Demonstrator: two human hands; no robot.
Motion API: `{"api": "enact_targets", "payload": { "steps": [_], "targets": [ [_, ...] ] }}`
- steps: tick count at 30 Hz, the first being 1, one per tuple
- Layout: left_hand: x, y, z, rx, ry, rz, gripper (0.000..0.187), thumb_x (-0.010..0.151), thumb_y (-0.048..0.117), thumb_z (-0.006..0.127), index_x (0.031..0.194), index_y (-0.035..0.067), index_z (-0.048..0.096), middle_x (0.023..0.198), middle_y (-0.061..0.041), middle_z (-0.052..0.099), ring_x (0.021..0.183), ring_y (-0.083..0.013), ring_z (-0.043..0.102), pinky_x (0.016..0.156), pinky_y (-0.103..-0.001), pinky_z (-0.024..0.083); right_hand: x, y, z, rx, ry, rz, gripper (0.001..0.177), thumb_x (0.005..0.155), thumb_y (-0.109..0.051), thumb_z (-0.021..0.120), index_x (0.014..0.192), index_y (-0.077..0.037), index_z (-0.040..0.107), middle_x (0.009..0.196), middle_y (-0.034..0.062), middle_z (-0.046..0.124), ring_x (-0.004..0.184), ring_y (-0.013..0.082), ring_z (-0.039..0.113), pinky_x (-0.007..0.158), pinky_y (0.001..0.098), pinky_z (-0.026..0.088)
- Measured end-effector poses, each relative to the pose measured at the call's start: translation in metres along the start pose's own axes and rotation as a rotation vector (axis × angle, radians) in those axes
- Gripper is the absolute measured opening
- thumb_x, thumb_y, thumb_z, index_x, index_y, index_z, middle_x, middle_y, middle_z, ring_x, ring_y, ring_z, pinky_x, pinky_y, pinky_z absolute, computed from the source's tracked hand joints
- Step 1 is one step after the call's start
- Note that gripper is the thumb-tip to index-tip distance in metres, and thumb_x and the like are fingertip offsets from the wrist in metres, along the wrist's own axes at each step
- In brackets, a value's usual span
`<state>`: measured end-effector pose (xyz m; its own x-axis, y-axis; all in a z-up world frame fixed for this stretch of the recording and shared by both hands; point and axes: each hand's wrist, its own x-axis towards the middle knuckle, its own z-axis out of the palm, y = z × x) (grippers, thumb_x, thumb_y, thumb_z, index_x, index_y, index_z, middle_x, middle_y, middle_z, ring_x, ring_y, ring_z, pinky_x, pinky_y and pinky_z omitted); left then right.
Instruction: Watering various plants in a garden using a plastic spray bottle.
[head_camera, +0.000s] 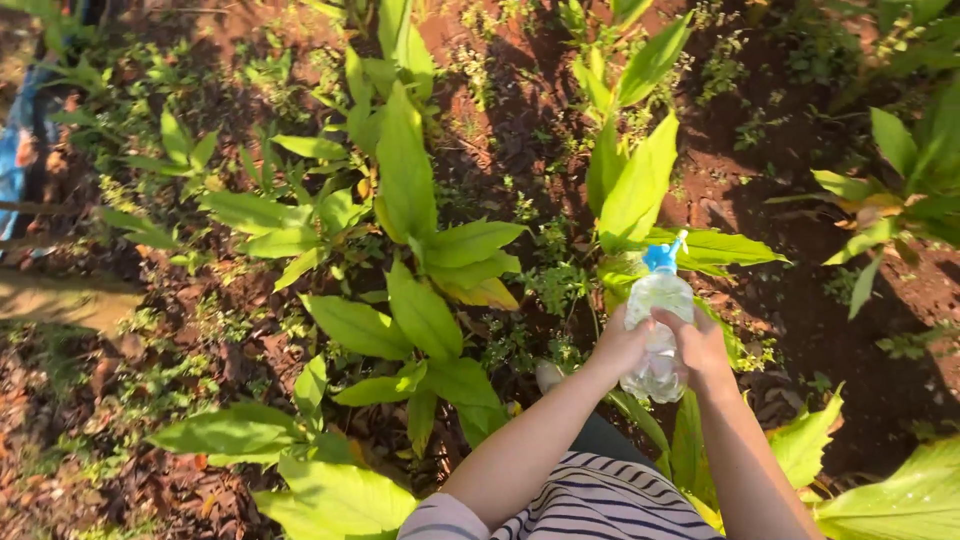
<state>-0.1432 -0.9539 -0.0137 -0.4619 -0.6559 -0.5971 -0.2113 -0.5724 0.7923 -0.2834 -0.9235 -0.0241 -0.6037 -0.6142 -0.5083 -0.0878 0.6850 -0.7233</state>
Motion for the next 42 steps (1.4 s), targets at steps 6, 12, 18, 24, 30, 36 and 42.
{"api": "enact_targets", "payload": {
  "steps": [6,12,18,24,30,36,42],
  "targets": [
    [-0.026,0.049,0.029,0.065,-0.019,0.102,0.068,0.104,0.032,0.042,0.158,0.0,0.015,0.157,-0.036,0.024,0.145,-0.0502,0.027,0.116,-0.061,0.03,-0.042,-0.047,-0.025,0.116,0.111,-0.138,0.059,0.079,-0.028,0.085,0.129,-0.004,0.067,0.106,0.0316,0.065,0.104,0.0363,0.063,0.086,0.0556,0.048],
    [-0.01,0.089,0.032,0.11,-0.017,0.135,0.063,0.107,0.031,0.038,0.158,0.004,0.012,0.15,-0.035,0.036,0.138,-0.0498,0.039,0.111,-0.06,0.04,-0.017,-0.079,-0.045,0.209,0.11,-0.256,0.06,0.081,-0.023,0.082,0.132,0.002,0.062,0.095,0.0244,0.066,0.09,0.0281,0.062,0.078,0.0438,0.052],
    [0.001,0.054,0.047,0.108,-0.006,-0.006,0.058,0.108,0.028,0.039,0.154,0.003,0.014,0.14,-0.035,0.046,0.128,-0.0445,0.053,0.101,-0.055,0.05,0.008,-0.029,-0.044,-0.046,-0.001,-0.148,0.053,0.076,-0.025,0.085,0.115,0.009,0.072,0.095,0.0362,0.067,0.098,0.0442,0.066,0.087,0.0593,0.047],
    [0.034,-0.01,0.061,0.012,0.015,-0.072,0.063,0.109,0.031,0.038,0.155,0.005,0.003,0.129,-0.032,0.054,0.107,-0.033,0.066,0.08,-0.038,0.06,0.045,0.022,-0.036,0.025,-0.08,-0.08,0.054,0.072,-0.02,0.088,0.115,0.008,0.072,0.09,0.036,0.067,0.088,0.0439,0.066,0.081,0.055,0.052],
    [-0.027,0.087,0.033,0.0,0.033,0.03,0.06,0.108,0.025,0.037,0.155,0.001,0.009,0.146,-0.042,0.035,0.132,-0.0507,0.046,0.101,-0.057,0.049,-0.003,-0.068,-0.028,0.102,-0.034,-0.171,0.055,0.077,-0.025,0.085,0.121,0.003,0.069,0.087,0.028,0.066,0.082,0.0361,0.066,0.075,0.0486,0.052],
    [0.0,0.059,0.022,-0.108,0.067,0.01,0.065,0.107,0.032,0.036,0.158,0.003,0.008,0.157,-0.037,0.022,0.14,-0.0471,0.039,0.106,-0.055,0.043,0.015,-0.063,-0.013,0.06,-0.11,-0.151,0.065,0.072,-0.03,0.085,0.125,0.004,0.068,0.105,0.0357,0.063,0.104,0.0421,0.063,0.087,0.0552,0.049],
    [-0.054,0.098,-0.021,-0.26,0.247,0.005,0.07,0.107,0.034,0.033,0.158,-0.001,0.002,0.158,-0.039,0.016,0.142,-0.0495,0.034,0.109,-0.057,0.039,0.038,-0.084,0.035,-0.34,-0.332,-0.163,0.079,0.081,-0.047,0.077,0.147,-0.01,0.056,0.14,0.027,0.058,0.134,0.0433,0.051,0.11,0.0555,0.04]
  ]
}}
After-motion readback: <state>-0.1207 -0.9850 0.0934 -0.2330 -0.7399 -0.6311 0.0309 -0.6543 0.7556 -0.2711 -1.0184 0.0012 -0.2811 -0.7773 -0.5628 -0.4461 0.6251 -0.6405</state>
